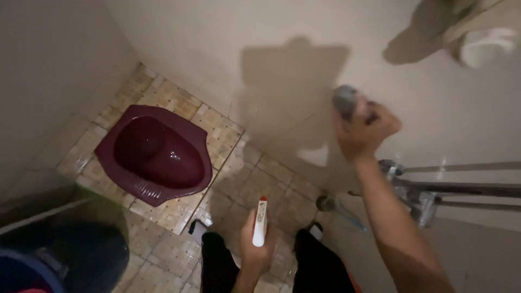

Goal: Scrubbing and spraying bathroom wall tiles and fixtures.

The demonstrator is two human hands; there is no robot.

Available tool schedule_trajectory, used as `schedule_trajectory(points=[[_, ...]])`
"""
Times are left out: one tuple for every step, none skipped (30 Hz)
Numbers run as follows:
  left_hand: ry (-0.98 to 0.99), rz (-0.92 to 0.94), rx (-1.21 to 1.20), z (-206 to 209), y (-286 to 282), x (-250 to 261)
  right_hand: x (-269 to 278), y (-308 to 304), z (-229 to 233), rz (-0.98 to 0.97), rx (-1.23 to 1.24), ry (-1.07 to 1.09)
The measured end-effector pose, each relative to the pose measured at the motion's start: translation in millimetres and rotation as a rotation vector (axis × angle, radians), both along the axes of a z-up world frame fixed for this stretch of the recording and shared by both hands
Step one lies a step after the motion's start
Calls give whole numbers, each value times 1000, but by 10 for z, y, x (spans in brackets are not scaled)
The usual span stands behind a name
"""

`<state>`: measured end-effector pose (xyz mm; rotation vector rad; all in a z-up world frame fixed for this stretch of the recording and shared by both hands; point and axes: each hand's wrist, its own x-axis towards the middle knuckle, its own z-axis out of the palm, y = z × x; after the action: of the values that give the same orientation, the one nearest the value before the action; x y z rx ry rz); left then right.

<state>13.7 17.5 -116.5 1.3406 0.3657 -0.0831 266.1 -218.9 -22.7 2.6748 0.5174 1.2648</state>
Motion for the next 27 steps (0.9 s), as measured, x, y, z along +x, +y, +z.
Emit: schedule_trajectory(points=[[11,-9,-1,12,14,49,3,-105,-335,-9,-1,11],[108,-13,-74,8,32,106,6,-205,-682,-39,25,175],[206,-15,-145,6,48,155,-6,-305,-1026,-68,52,338],[217,-24,-146,-117,57,154,-53,-316,-1153,-78,52,347],[157,-20,-73,-236,70,147,-107,-321,-1275,-26,-38,377],[97,-18,-2,-353,94,139,-163,-317,-1391,26,-128,406],[106,-28,-3,-258,196,166,-197,-360,-1442,16,-127,416],[100,-93,63,-172,298,217,-210,-401,-1500,-7,-207,407],[94,-158,130,-80,390,265,-229,-450,-1551,-29,-287,399],[96,-172,135,-129,431,259,-213,-444,-1442,-42,-279,404],[122,-208,150,-172,472,250,-199,-440,-1325,21,-195,344],[143,-245,170,-217,548,258,-177,-409,-1217,82,-107,278],[141,-261,181,-318,541,199,-154,-417,-1015,66,-96,276],[98,-238,119,-425,585,164,-110,-392,-852,30,15,142],[56,-217,57,-534,630,129,-71,-381,-690,-8,123,5],[62,-227,69,-545,664,114,-116,-398,-737,-19,136,10],[148,-258,88,-554,704,94,-169,-409,-783,-82,228,-50],[220,-281,103,-572,715,143,-140,-428,-784,-134,314,-126],[211,-284,110,-578,745,142,-82,-385,-914,-138,320,-136],[238,-333,93,-581,786,130,-47,-342,-1047,-110,315,-116],[264,-382,76,-592,822,121,-8,-303,-1187,-82,310,-98],[266,-395,85,-598,873,103,-71,-173,-1251,-97,316,-99],[184,-418,139,-611,918,86,-131,-46,-1320,-105,181,31],[94,-438,188,-634,939,96,-152,66,-1368,-108,41,155],[90,-449,190,-653,973,139,-123,56,-1522,-119,43,151],[138,-470,196,-662,1004,149,-145,32,-1688,-122,-5,195],[186,-492,202,-678,1030,161,-166,4,-1861,-124,-52,241]])
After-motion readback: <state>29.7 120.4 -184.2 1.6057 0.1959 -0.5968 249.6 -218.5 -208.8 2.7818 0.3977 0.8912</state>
